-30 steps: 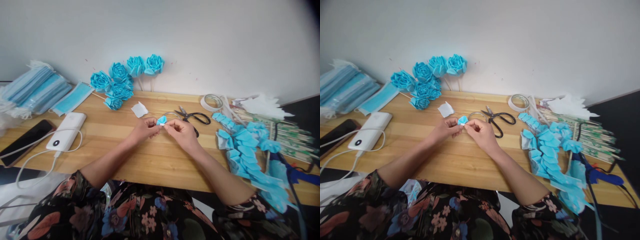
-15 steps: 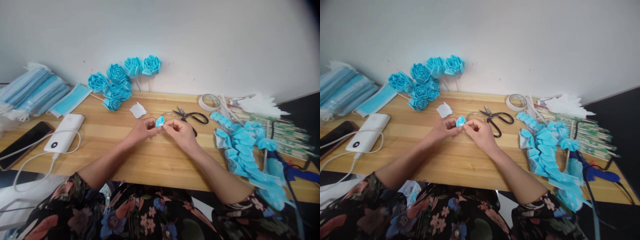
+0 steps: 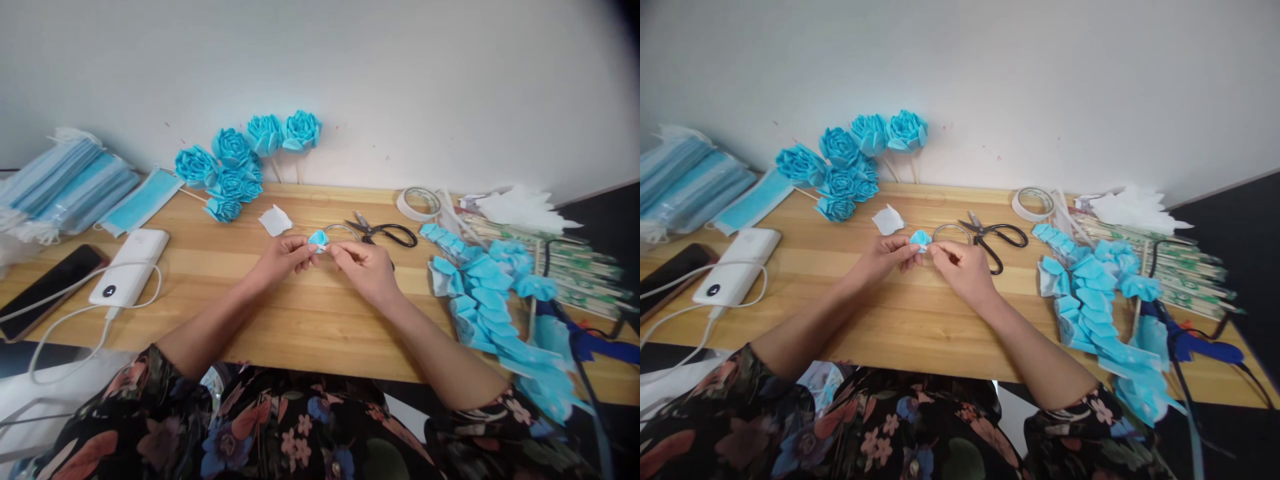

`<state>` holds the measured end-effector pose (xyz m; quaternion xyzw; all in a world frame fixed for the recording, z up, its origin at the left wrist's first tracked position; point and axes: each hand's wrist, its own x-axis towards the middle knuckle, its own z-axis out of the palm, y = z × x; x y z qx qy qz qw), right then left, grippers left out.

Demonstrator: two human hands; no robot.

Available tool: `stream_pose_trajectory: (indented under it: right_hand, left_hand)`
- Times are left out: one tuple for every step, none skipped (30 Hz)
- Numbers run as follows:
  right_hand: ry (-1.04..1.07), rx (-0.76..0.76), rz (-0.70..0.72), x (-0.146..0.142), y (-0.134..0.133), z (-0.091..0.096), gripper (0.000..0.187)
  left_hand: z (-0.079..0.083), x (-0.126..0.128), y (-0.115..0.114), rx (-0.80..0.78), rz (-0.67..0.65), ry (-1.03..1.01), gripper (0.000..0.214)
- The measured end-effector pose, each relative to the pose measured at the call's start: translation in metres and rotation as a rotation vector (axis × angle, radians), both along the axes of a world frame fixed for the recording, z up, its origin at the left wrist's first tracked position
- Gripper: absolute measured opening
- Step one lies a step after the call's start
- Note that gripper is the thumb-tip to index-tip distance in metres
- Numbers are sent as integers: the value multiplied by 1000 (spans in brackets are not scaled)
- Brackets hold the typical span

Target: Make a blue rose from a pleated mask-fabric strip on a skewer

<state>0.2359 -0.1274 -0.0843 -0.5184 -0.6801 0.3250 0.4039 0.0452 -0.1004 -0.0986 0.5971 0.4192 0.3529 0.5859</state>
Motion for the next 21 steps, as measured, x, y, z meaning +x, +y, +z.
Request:
stream_pose_trajectory:
  right_hand:
    - [-20, 28, -10, 0, -2, 2, 28]
    - [-36, 55, -20, -1, -4, 4, 30]
    - [-46, 86, -36, -1, -5, 6, 31]
    - [-50, 117, -60, -1, -6, 8, 31]
    - [-48, 145, -95, -1, -7, 9, 30]
    - [-38, 171, -142, 0, -7, 11, 30]
    - [-22, 195, -194, 1, -6, 12, 29]
    - [-3, 208, -241, 3, -4, 13, 28]
    - [14, 209, -271, 4, -3, 13, 27]
    - [28, 197, -282, 6, -1, 13, 26]
    - [36, 177, -274, 7, 0, 13, 26]
    - [41, 150, -250, 8, 1, 12, 26]
    - [50, 123, -221, 8, 2, 11, 27]
    - [68, 99, -194, 9, 2, 10, 27]
    - [96, 81, -172, 9, 2, 9, 27]
    - [131, 70, -156, 9, 3, 7, 26]
    - [169, 65, -146, 9, 4, 6, 24]
    - [205, 64, -142, 9, 5, 4, 22]
    - [233, 61, -134, 9, 6, 3, 22]
    - [252, 52, -115, 9, 8, 1, 24]
    - [265, 36, -85, 9, 10, -1, 29]
  left_hand:
    - [0, 0, 0, -6, -4, -13, 39]
    - [0, 0, 0, -12, -11, -24, 40]
    - [0, 0, 0, -15, -13, -33, 40]
    - [0, 0, 0, -16, -7, -38, 40]
    - [0, 0, 0, -15, 6, -39, 40]
    - [1, -1, 0, -9, 27, -39, 40]
    - [1, -2, 0, -2, 51, -38, 41]
    - [1, -2, 0, 6, 70, -38, 40]
    - [2, -3, 0, 13, 80, -38, 40]
    - [3, -3, 0, 15, 78, -38, 40]
    - [3, -3, 0, 11, 67, -39, 40]
    - [4, -2, -1, 3, 53, -40, 40]
    - [5, -2, -1, -7, 41, -40, 40]
    - [5, -1, -1, -18, 34, -39, 41]
    - [5, -1, -1, -27, 31, -39, 41]
    - [5, 0, -1, -33, 32, -40, 41]
    - [5, 0, -1, -36, 34, -41, 42]
    - [5, 0, -1, -37, 35, -42, 42]
    - [5, 0, -1, -38, 33, -43, 42]
    - [4, 0, 0, -39, 27, -42, 42]
    - [4, 0, 0, -40, 16, -40, 43]
